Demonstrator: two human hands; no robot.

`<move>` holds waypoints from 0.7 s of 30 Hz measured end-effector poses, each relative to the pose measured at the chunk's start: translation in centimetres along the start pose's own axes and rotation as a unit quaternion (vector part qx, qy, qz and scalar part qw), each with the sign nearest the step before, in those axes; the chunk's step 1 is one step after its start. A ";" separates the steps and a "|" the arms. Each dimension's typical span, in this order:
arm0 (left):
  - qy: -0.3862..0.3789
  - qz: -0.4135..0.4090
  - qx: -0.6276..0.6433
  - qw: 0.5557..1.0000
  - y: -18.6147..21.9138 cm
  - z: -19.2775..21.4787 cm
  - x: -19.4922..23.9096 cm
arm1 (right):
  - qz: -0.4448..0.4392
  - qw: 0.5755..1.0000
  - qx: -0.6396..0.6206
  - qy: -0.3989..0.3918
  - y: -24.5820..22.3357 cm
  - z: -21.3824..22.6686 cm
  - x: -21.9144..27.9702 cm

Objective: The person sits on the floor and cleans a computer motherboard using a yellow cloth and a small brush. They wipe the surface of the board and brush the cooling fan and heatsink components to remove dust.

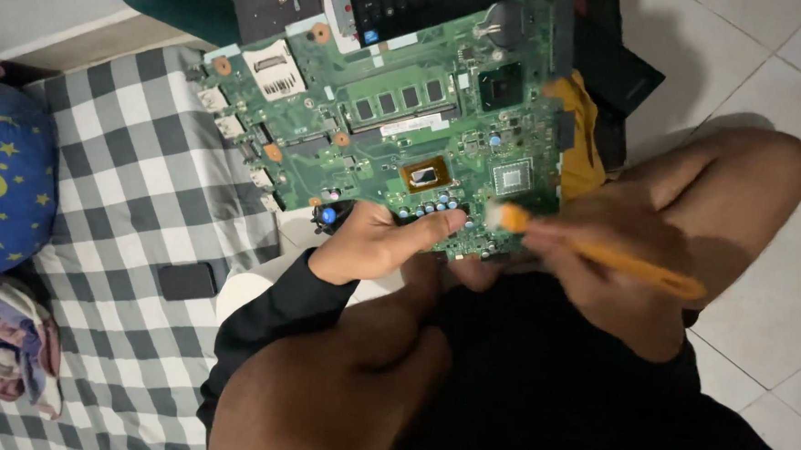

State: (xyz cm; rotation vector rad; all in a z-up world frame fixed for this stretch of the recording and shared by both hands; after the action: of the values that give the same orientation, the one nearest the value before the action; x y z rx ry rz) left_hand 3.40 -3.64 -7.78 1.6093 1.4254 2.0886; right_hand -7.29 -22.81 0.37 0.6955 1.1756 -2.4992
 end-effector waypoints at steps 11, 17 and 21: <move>0.063 0.151 -0.078 0.983 -0.8 0.4 0.0 | 0.049 0.998 0.023 0.012 -0.1 0.0 -0.9; 0.073 0.063 -0.087 0.991 0.0 0.3 -0.3 | 0.143 0.960 0.240 -0.005 1.1 -1.7 4.4; 0.004 0.100 -0.030 0.995 -0.4 -0.3 -0.8 | 0.129 0.906 0.399 -0.064 -0.3 -1.9 2.1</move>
State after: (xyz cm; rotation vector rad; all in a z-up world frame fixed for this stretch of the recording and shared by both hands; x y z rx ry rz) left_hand 3.26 -4.07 -8.60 1.7873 1.2373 2.2218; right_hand -8.58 -21.29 -1.58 0.7778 -0.0484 -2.6805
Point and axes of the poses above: each hand's wrist, its own x-axis away from the middle knuckle, its own z-axis out of the back of the hand, y = z × x, the point moved 8 cm from there along -x, towards the middle knuckle, and after that the axes turned 14 degrees about z, right-handed, at the moved point
